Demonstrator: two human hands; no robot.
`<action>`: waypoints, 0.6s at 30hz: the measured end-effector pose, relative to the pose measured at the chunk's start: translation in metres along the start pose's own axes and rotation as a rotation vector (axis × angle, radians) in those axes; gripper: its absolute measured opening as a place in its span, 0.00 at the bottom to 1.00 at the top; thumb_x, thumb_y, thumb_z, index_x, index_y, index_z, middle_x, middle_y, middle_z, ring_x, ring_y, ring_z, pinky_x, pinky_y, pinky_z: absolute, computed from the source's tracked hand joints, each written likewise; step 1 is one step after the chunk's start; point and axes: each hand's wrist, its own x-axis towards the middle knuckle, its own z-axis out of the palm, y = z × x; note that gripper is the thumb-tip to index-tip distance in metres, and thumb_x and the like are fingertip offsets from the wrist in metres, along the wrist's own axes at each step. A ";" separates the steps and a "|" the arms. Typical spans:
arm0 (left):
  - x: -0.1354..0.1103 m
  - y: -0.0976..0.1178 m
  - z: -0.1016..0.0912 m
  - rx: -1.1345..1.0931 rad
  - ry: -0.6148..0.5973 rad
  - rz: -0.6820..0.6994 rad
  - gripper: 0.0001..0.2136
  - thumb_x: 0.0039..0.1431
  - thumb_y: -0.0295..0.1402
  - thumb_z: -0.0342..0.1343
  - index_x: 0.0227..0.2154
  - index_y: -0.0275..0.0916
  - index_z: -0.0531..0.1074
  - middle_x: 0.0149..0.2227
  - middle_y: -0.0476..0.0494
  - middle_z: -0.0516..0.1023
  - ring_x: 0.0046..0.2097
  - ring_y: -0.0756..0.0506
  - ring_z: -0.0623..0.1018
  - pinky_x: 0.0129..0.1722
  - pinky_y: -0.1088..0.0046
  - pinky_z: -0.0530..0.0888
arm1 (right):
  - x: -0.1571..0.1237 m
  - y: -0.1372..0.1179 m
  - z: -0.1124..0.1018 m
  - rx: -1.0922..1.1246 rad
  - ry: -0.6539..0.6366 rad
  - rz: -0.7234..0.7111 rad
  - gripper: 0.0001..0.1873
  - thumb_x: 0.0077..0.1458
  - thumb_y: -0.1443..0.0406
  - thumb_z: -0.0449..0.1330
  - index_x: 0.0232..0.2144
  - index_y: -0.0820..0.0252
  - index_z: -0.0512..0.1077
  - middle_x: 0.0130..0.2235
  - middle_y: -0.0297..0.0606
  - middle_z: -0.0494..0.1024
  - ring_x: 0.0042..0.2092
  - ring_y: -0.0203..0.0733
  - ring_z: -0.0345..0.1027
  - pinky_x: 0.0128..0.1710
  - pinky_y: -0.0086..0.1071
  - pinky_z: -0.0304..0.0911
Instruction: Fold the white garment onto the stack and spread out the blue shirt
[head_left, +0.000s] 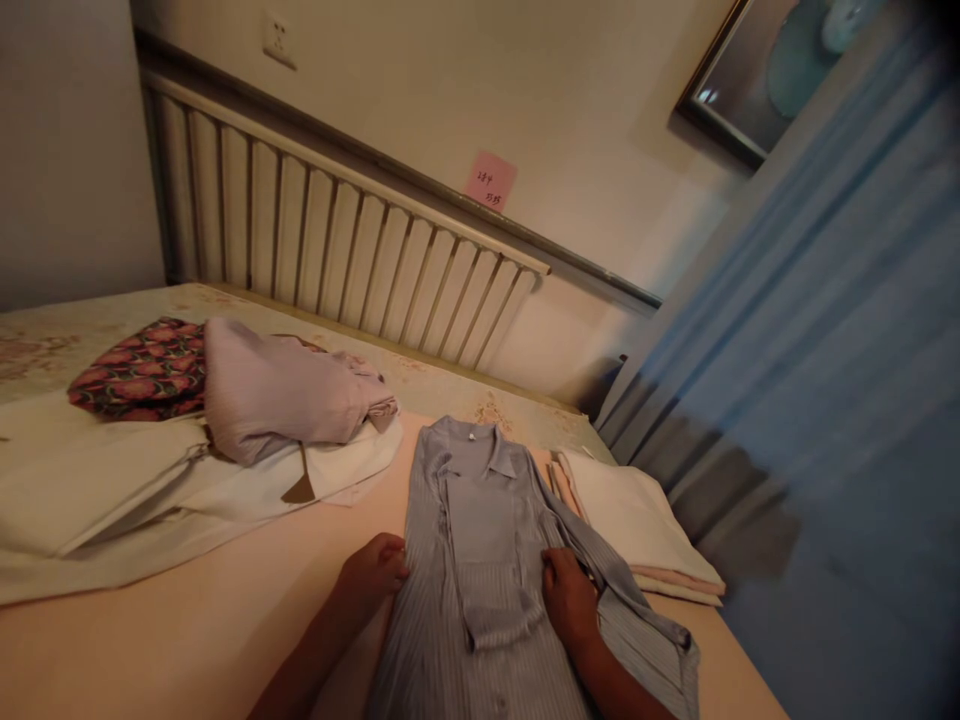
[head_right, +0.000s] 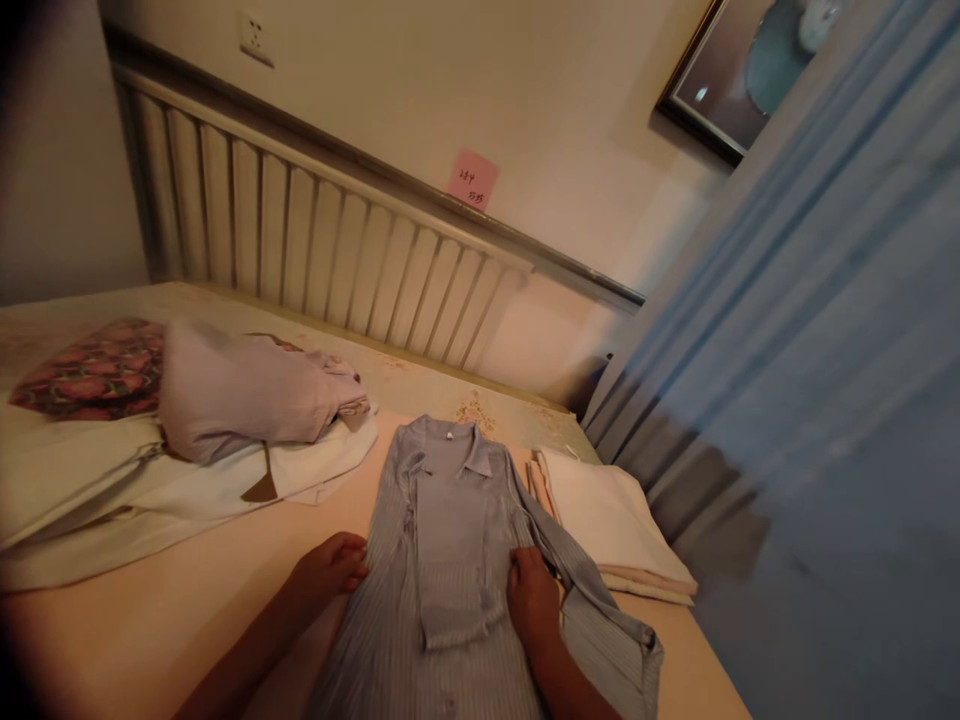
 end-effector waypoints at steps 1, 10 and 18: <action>0.001 -0.001 0.000 -0.004 0.001 0.003 0.16 0.40 0.43 0.54 0.31 0.38 0.68 0.27 0.47 0.74 0.32 0.44 0.78 0.30 0.70 0.73 | 0.000 0.000 0.000 -0.003 -0.001 -0.001 0.12 0.59 0.69 0.47 0.37 0.57 0.70 0.39 0.37 0.73 0.38 0.38 0.69 0.34 0.28 0.55; 0.004 -0.006 0.000 -0.027 -0.006 0.007 0.18 0.39 0.46 0.54 0.31 0.39 0.68 0.27 0.47 0.74 0.32 0.44 0.78 0.31 0.69 0.74 | 0.000 0.000 0.001 0.002 0.013 -0.003 0.13 0.58 0.69 0.47 0.37 0.57 0.71 0.39 0.38 0.74 0.39 0.38 0.69 0.35 0.28 0.55; 0.006 -0.009 -0.002 -0.029 -0.015 0.025 0.18 0.39 0.45 0.55 0.32 0.38 0.68 0.27 0.46 0.75 0.33 0.43 0.78 0.31 0.68 0.74 | 0.001 -0.002 -0.003 0.024 0.016 -0.010 0.13 0.57 0.69 0.47 0.37 0.58 0.71 0.39 0.38 0.74 0.39 0.38 0.69 0.36 0.28 0.56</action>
